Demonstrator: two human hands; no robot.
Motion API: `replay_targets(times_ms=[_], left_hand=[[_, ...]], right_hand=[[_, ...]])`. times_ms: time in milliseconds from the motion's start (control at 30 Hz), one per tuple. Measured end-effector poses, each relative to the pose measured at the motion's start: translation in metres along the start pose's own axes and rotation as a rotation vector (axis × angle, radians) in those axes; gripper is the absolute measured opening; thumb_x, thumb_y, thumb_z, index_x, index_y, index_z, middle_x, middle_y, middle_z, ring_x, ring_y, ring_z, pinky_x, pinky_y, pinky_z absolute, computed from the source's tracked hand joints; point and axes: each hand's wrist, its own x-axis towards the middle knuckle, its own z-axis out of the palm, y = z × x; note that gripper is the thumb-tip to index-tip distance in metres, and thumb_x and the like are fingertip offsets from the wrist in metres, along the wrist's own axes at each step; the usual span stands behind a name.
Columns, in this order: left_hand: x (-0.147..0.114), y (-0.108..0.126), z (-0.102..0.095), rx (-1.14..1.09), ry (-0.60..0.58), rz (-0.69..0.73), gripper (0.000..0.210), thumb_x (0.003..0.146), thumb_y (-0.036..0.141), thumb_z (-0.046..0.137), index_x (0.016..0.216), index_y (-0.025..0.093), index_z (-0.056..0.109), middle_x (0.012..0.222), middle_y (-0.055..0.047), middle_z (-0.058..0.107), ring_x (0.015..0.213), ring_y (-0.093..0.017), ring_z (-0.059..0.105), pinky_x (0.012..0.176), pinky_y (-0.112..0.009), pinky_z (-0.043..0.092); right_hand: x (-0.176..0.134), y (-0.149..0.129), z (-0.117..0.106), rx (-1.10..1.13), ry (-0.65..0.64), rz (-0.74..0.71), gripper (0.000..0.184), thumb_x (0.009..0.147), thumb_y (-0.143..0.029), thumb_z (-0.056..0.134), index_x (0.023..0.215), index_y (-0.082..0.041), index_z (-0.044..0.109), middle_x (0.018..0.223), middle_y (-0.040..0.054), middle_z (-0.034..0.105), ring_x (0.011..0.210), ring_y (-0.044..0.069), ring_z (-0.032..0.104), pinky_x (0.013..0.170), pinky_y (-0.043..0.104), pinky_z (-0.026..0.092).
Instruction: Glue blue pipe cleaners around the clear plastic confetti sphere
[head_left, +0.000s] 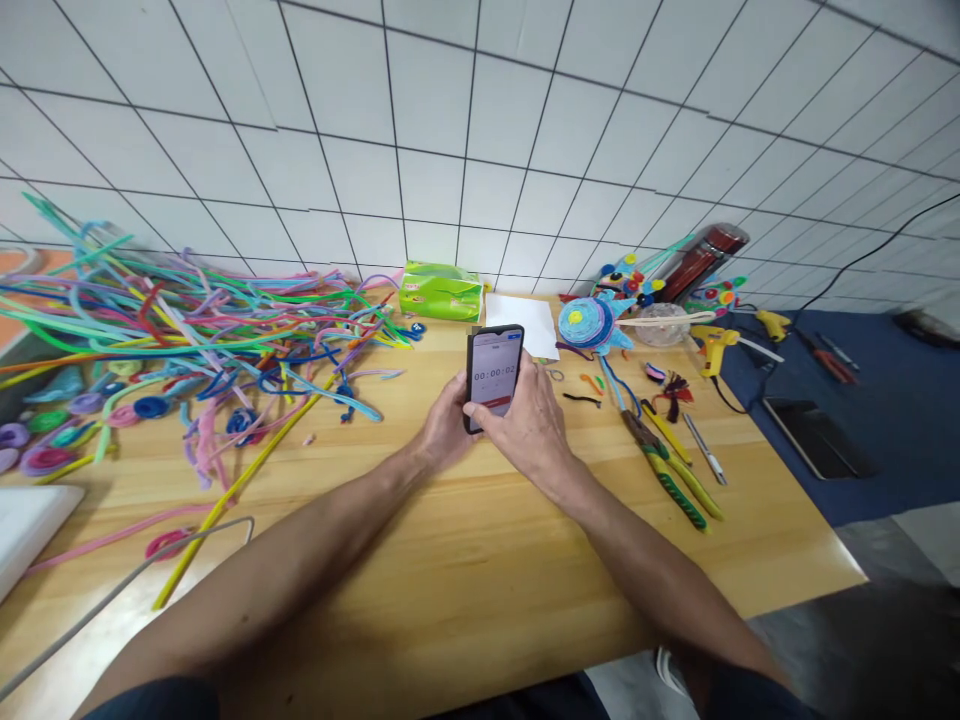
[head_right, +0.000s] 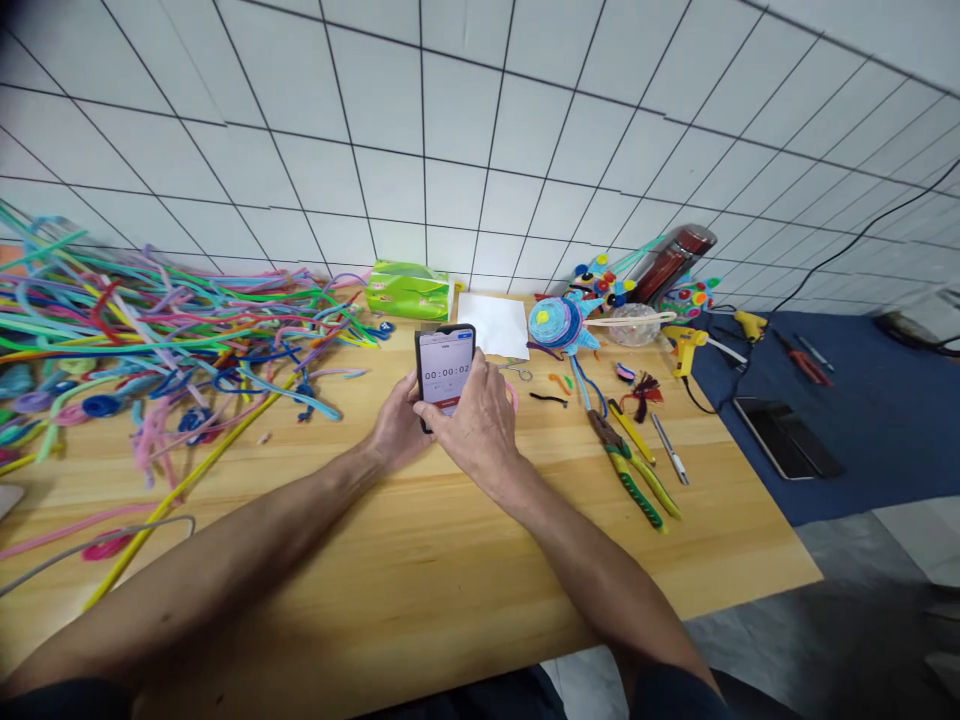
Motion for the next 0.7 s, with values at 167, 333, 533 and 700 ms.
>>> replay_targets(times_ms=[167,333,533,700], left_hand=[[0.002,-0.002,0.000,-0.028,-0.018,0.029,0.051,0.102,0.049,0.055,0.135,0.014,0.072,0.122,-0.013,0.083,0.127,-0.031,0.075,0.111,-0.043,0.057],[0.004,-0.005,-0.001,-0.057,-0.035,0.091,0.050,0.101,0.046,0.057,0.139,0.015,0.070,0.125,-0.012,0.083,0.129,-0.031,0.074,0.115,-0.044,0.055],[0.004,-0.006,0.003,-0.053,-0.013,0.116,0.045,0.102,0.043,0.055,0.132,0.013,0.074,0.119,-0.012,0.084,0.129,-0.031,0.073,0.117,-0.044,0.053],[0.005,-0.007,0.003,0.015,-0.020,0.131,0.043,0.104,0.047,0.055,0.124,0.015,0.076,0.127,-0.013,0.081,0.136,-0.031,0.068,0.115,-0.043,0.054]], right_hand=[[0.001,-0.003,0.006,-0.003,0.016,0.022,0.095,0.075,-0.046,0.087,0.154,-0.018,0.041,0.141,0.0237,0.060,0.136,0.044,0.057,0.108,0.064,0.051],[0.003,-0.007,0.008,0.001,0.029,0.023,0.095,0.076,-0.046,0.086,0.154,-0.017,0.040,0.141,0.0244,0.060,0.135,0.044,0.058,0.107,0.064,0.052],[0.005,-0.011,0.008,-0.029,0.009,0.050,0.093,0.077,-0.044,0.082,0.154,-0.015,0.039,0.139,0.0245,0.061,0.134,0.043,0.059,0.105,0.061,0.054],[0.016,-0.005,0.011,-0.038,0.021,0.023,0.081,0.078,-0.046,0.079,0.145,-0.015,0.047,0.128,0.0213,0.066,0.123,0.041,0.064,0.101,0.058,0.056]])
